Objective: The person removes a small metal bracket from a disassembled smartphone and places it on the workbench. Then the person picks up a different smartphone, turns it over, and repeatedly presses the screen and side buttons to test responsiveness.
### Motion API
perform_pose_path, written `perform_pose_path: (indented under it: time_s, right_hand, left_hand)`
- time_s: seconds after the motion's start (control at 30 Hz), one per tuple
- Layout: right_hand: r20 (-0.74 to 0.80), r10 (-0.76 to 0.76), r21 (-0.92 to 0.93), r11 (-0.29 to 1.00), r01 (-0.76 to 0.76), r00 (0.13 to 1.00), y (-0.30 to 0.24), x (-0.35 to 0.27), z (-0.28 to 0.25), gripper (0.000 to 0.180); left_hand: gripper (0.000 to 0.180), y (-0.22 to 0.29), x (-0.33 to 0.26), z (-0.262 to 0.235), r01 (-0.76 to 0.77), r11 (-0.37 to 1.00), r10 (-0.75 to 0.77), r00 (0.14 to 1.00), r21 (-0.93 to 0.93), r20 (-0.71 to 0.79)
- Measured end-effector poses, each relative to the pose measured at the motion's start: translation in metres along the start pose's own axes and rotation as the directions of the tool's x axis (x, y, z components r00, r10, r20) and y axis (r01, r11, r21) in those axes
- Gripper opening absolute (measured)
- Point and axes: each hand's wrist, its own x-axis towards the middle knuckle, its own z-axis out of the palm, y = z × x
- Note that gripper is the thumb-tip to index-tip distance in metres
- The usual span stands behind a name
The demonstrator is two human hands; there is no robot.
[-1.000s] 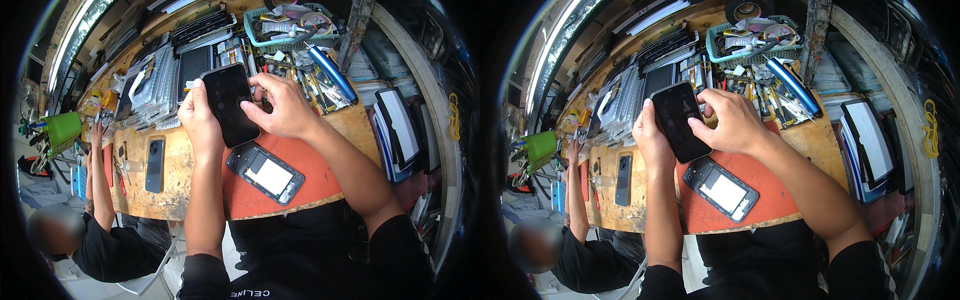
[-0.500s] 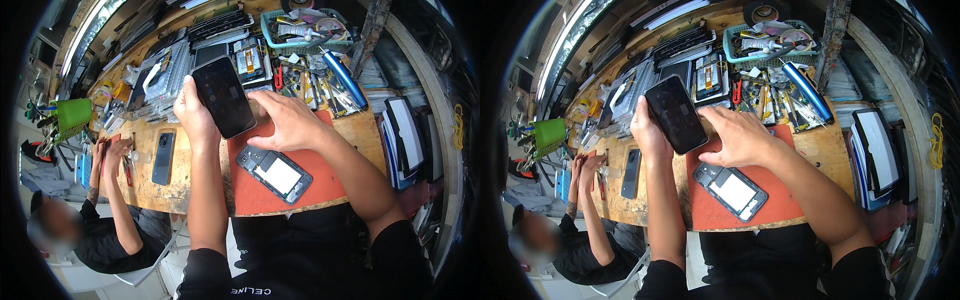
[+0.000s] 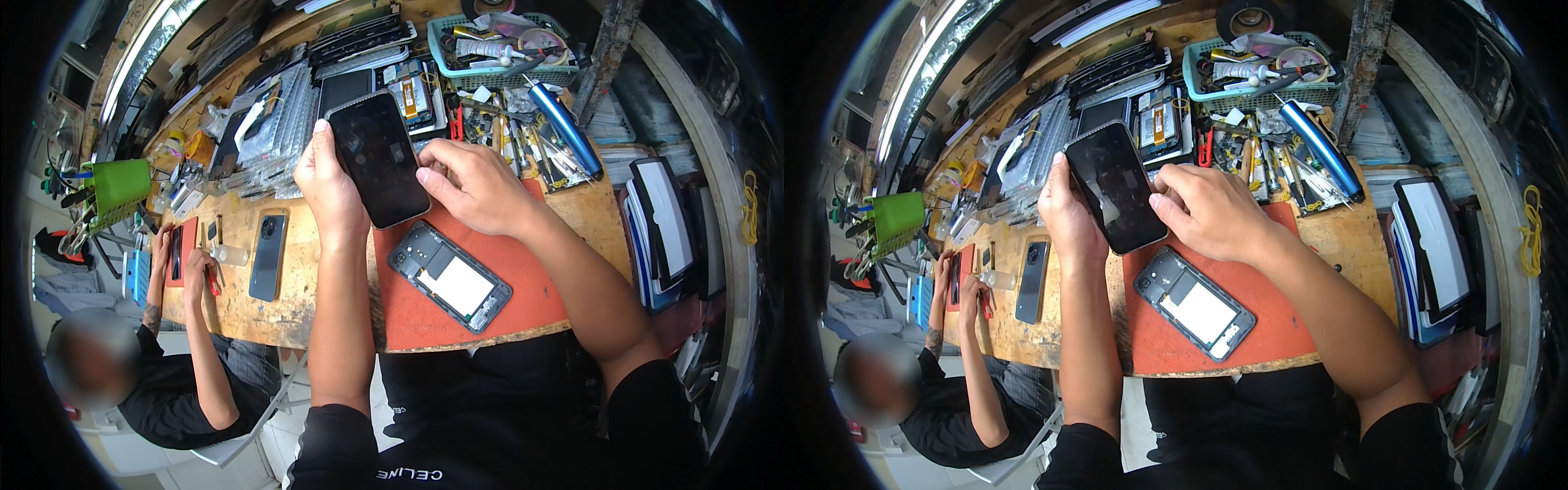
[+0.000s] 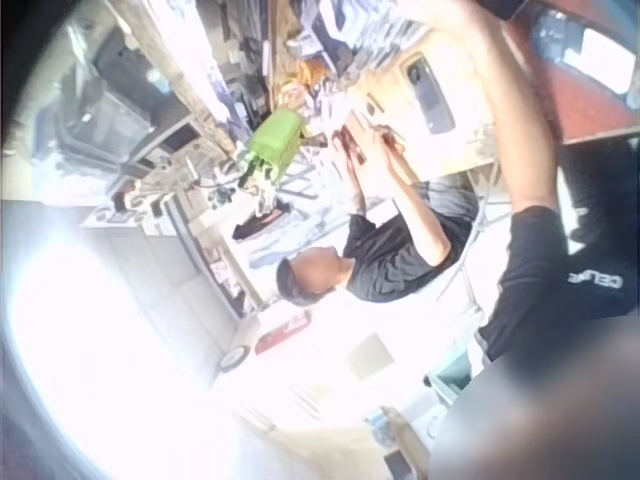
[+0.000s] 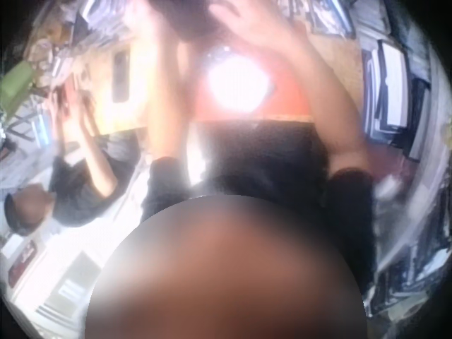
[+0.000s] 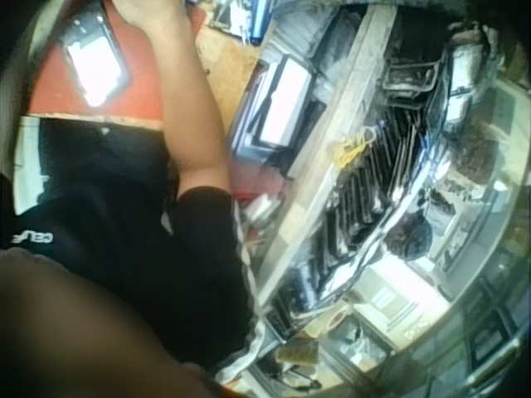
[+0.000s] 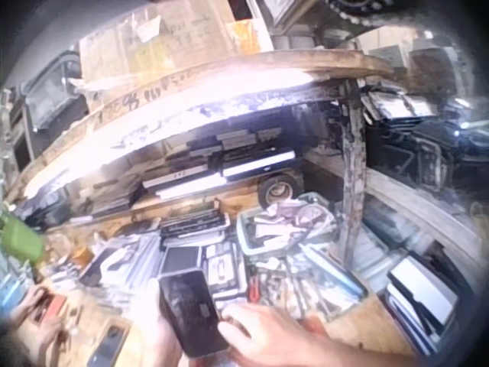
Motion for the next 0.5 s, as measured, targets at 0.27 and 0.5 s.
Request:
perform_pose_path:
  time_s: [0.27,0.5]
  right_hand:
    - [-0.198,0.010,0.029,1.000,-0.004,0.980,-0.003,0.006,-0.010,0.034]
    - [-0.161,0.044,0.058,0.998,-0.035,0.986,-0.005,0.003,-0.012,0.033]
  left_hand:
    - [0.040,-0.001,-0.013,0.014,0.037,0.998,-0.041,0.997,0.059,0.069]
    - [0.038,-0.007,-0.025,0.017,0.044,0.996,-0.052,0.994,0.077,0.101]
